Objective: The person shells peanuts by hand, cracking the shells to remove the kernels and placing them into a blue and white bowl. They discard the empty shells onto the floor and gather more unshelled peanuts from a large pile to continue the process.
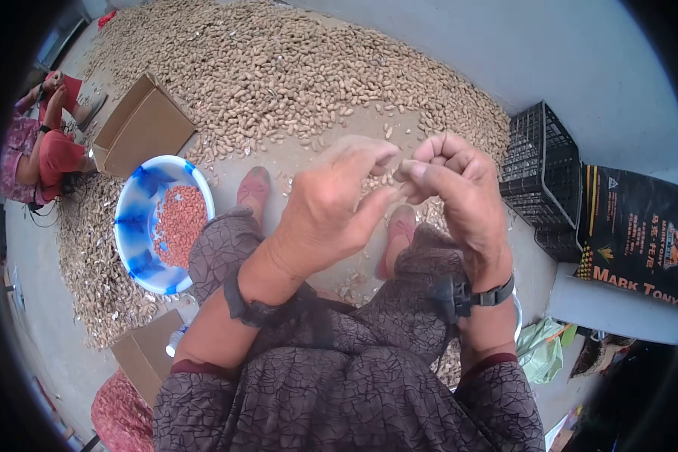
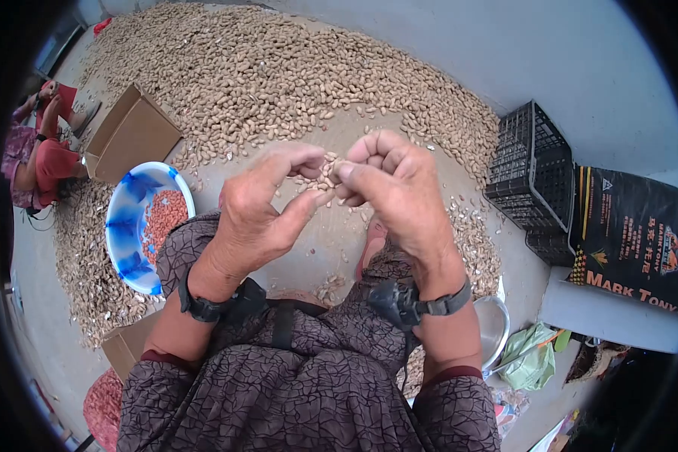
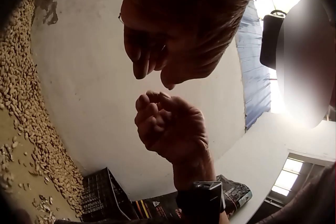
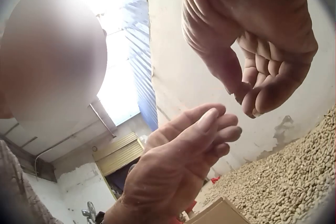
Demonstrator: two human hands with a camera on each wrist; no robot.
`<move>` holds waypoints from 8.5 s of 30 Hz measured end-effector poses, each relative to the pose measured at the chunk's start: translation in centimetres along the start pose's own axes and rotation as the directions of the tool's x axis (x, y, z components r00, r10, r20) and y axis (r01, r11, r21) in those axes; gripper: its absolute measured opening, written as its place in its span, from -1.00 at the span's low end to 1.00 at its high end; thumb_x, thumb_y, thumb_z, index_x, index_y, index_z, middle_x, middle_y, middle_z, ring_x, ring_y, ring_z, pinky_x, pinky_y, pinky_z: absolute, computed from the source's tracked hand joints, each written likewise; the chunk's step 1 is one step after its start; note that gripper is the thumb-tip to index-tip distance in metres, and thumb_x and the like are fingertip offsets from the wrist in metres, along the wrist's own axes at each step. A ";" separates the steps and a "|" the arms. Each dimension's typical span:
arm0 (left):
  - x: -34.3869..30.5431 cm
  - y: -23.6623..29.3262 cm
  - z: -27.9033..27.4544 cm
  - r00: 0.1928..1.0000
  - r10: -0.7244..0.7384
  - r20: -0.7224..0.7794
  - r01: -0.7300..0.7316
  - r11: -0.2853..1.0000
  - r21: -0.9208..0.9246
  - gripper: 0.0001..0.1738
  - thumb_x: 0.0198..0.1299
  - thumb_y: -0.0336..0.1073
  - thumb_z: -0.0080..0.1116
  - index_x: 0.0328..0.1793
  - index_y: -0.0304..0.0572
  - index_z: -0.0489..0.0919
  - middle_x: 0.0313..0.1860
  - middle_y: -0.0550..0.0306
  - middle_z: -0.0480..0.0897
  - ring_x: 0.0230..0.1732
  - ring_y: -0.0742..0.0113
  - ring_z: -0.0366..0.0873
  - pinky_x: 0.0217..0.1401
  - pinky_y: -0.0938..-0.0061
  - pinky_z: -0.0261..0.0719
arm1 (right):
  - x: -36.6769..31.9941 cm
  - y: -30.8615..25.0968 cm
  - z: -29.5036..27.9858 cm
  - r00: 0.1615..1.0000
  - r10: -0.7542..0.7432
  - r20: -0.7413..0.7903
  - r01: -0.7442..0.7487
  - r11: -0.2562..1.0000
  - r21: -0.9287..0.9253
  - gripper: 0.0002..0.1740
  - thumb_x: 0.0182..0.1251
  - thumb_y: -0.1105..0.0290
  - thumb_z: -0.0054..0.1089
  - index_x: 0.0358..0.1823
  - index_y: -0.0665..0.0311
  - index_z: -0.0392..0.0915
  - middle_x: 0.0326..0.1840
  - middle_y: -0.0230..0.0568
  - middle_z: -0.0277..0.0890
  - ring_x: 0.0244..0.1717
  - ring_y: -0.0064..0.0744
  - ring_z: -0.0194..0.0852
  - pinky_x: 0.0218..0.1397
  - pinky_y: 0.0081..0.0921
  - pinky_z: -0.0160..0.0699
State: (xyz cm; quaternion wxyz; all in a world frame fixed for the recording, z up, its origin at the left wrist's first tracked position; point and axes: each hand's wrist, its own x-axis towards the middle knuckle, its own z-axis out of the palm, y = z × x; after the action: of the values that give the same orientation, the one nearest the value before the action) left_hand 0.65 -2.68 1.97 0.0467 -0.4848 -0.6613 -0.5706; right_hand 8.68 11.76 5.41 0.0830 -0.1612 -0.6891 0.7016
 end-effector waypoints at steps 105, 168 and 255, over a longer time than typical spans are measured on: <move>0.2 -0.6 3.9 0.592 -0.644 0.485 0.787 0.332 -0.521 -0.71 0.18 -0.44 -0.03 0.04 -0.37 0.36 -0.18 0.06 0.53 -0.13 0.38 0.52 -0.06 0.51 0.47 | 2.0 3.0 -5.5 0.928 -0.252 0.276 0.349 0.847 -0.402 -0.75 -0.11 0.60 0.12 -0.29 0.34 0.51 -0.38 -0.22 0.52 -0.37 -0.45 0.47 -0.28 -0.58 0.43; -0.1 -0.2 2.2 0.692 -0.616 0.376 0.576 0.157 -0.802 -0.71 0.29 -0.25 -0.25 -0.27 -0.28 0.45 -0.59 0.27 0.40 -0.68 0.63 0.21 -0.67 0.78 0.16 | 2.3 0.8 -1.4 0.972 -0.056 0.230 0.060 0.998 -0.012 -0.89 0.21 0.46 0.04 -0.33 0.39 0.45 -0.52 -0.29 0.50 -0.56 -0.67 0.40 -0.55 -0.73 0.40; -1.1 -1.9 2.0 0.455 -0.740 0.495 0.803 0.101 -0.587 -0.73 0.23 -0.40 -0.23 -0.03 -0.35 0.43 -0.34 0.13 0.54 -0.43 0.52 0.41 -0.32 0.65 0.34 | 9.5 18.9 -10.8 0.908 0.330 0.259 -0.408 0.834 0.370 -0.79 0.20 0.43 -0.01 -0.19 0.41 0.39 -0.43 -0.11 0.49 -0.63 -0.57 0.41 -0.60 -0.66 0.49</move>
State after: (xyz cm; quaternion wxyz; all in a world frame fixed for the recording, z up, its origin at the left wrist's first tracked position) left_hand 0.91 -1.52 -0.72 -0.4920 -0.0559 -0.5030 -0.7084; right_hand 5.49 24.40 -14.45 -0.0861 -0.2045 -0.4839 0.8465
